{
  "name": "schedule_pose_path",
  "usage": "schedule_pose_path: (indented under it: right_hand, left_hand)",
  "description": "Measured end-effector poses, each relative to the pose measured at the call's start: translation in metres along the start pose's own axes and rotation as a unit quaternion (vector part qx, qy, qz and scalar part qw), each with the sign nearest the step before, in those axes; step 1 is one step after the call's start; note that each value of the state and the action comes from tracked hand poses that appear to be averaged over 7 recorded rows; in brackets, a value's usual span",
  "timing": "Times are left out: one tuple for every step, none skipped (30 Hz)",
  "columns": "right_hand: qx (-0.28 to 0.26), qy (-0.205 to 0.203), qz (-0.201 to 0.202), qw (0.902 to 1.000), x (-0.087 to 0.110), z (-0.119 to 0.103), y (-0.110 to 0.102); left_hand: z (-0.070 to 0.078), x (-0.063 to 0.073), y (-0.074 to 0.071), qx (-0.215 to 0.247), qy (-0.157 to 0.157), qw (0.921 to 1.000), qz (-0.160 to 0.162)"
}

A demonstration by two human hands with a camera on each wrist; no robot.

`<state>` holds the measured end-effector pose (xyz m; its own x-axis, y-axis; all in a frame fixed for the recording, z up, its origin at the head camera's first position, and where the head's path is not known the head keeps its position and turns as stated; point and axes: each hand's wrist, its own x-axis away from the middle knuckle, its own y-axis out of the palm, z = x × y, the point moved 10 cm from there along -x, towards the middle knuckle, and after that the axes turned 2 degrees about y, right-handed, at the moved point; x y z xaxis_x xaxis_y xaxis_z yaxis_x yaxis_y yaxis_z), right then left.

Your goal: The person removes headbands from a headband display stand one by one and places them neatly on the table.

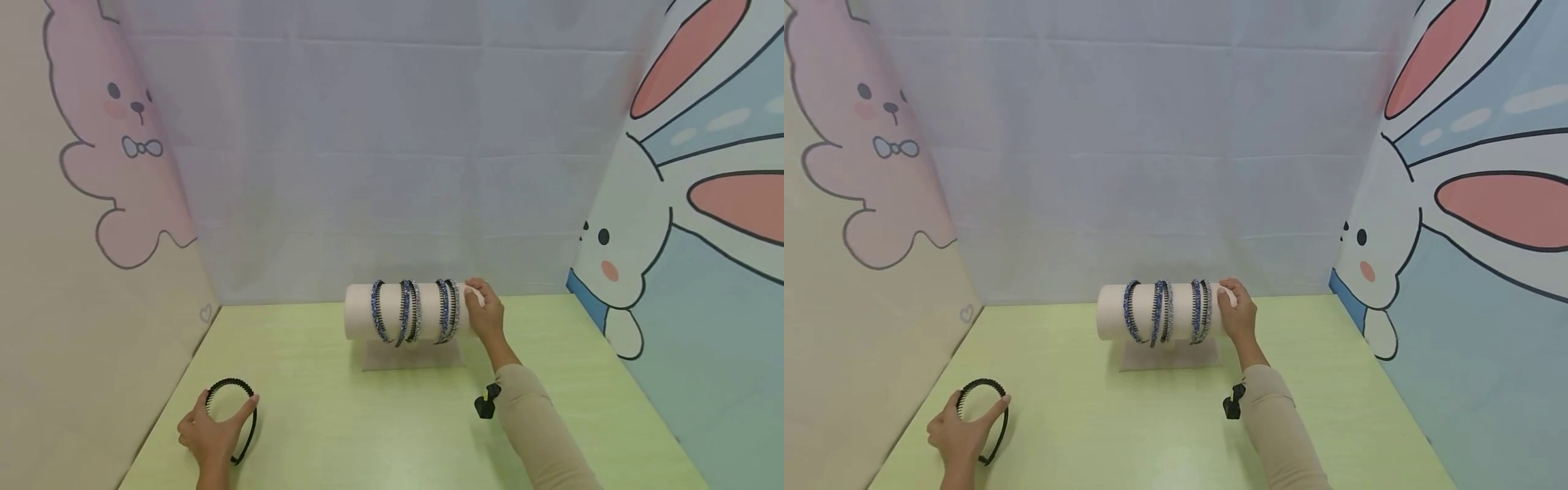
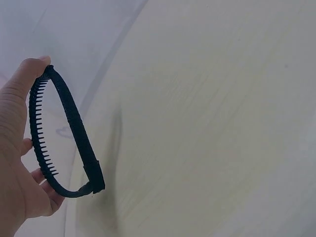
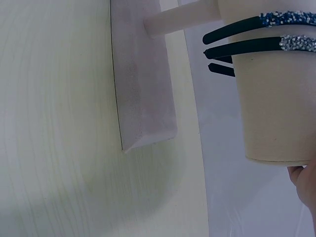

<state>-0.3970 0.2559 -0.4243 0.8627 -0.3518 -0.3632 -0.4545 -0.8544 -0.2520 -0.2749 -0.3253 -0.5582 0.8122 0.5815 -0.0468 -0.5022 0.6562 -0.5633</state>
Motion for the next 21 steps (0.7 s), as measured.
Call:
schedule_pose_path:
  right_hand:
    - [0.001,-0.001,0.0,1.0,0.0,0.0,0.001]
    - [0.003,-0.002,0.002,1.0,0.0,0.0,0.001]
    - [0.004,-0.003,0.004,1.0,0.001,0.0,0.001]
    - [0.003,-0.003,0.005,1.0,0.001,0.0,0.001]
    - [0.003,-0.004,0.006,1.0,0.001,-0.001,0.001]
    - [0.001,-0.004,0.006,1.0,0.001,0.0,0.002]
    - [0.001,-0.004,0.005,1.0,0.001,0.0,0.002]
    - [0.001,-0.003,0.003,1.0,0.001,0.0,0.002]
    - [0.0,-0.002,0.0,1.0,0.001,0.0,0.002]
    - [0.0,-0.001,-0.003,1.0,0.0,0.001,0.002]
    - [0.0,0.0,-0.004,1.0,0.0,0.001,0.002]
    - [0.0,0.001,-0.004,1.0,0.001,0.002,0.002]
    - [0.0,0.003,-0.004,1.0,0.001,0.002,0.002]
    - [-0.002,0.003,-0.003,1.0,0.001,0.002,0.002]
    - [-0.002,0.003,-0.003,1.0,0.001,0.002,0.001]
    - [-0.003,0.004,-0.002,1.0,0.001,0.002,0.001]
    - [-0.005,0.004,-0.002,1.0,0.001,0.002,0.001]
    - [-0.007,0.004,-0.003,1.0,0.001,0.002,0.002]
    - [-0.009,0.003,-0.004,0.9999,0.0,0.002,0.002]
    - [-0.011,0.002,-0.005,0.9999,0.0,0.002,0.002]
    - [-0.012,0.001,-0.005,0.9999,-0.001,0.002,0.003]
  left_hand:
    - [-0.001,-0.002,0.001,-0.004,0.0,1.0,-0.003]
    - [-0.001,-0.005,0.003,-0.009,0.002,0.9999,-0.007]
    - [-0.001,-0.008,0.005,-0.014,0.003,0.9998,-0.011]
    - [-0.001,-0.01,0.006,-0.02,0.006,0.9997,-0.016]
    - [-0.001,-0.012,0.008,-0.025,0.007,0.9995,-0.02]
    - [-0.001,-0.014,0.009,-0.029,0.008,0.9993,-0.02]
    - [0.0,-0.016,0.011,-0.032,0.01,0.9992,-0.021]
    - [0.0,-0.017,0.012,-0.036,0.012,0.999,-0.023]
    - [0.001,-0.019,0.014,-0.039,0.012,0.9989,-0.025]
    - [0.001,-0.021,0.015,-0.041,0.013,0.9987,-0.027]
    - [0.002,-0.023,0.017,-0.045,0.014,0.9985,-0.03]
    - [0.002,-0.025,0.018,-0.05,0.015,0.9981,-0.033]
    - [0.001,-0.026,0.019,-0.056,0.014,0.9976,-0.037]
    - [0.0,-0.028,0.019,-0.063,0.013,0.9972,-0.039]
    - [-0.001,-0.03,0.019,-0.069,0.013,0.9967,-0.041]
    - [-0.002,-0.032,0.019,-0.076,0.013,0.9962,-0.042]
    - [-0.004,-0.034,0.018,-0.081,0.012,0.9957,-0.044]
    - [-0.005,-0.037,0.018,-0.086,0.011,0.9953,-0.044]
    - [-0.007,-0.038,0.017,-0.088,0.01,0.9951,-0.043]
    - [-0.007,-0.04,0.016,-0.09,0.009,0.9949,-0.044]
    - [-0.008,-0.041,0.016,-0.091,0.007,0.9948,-0.046]
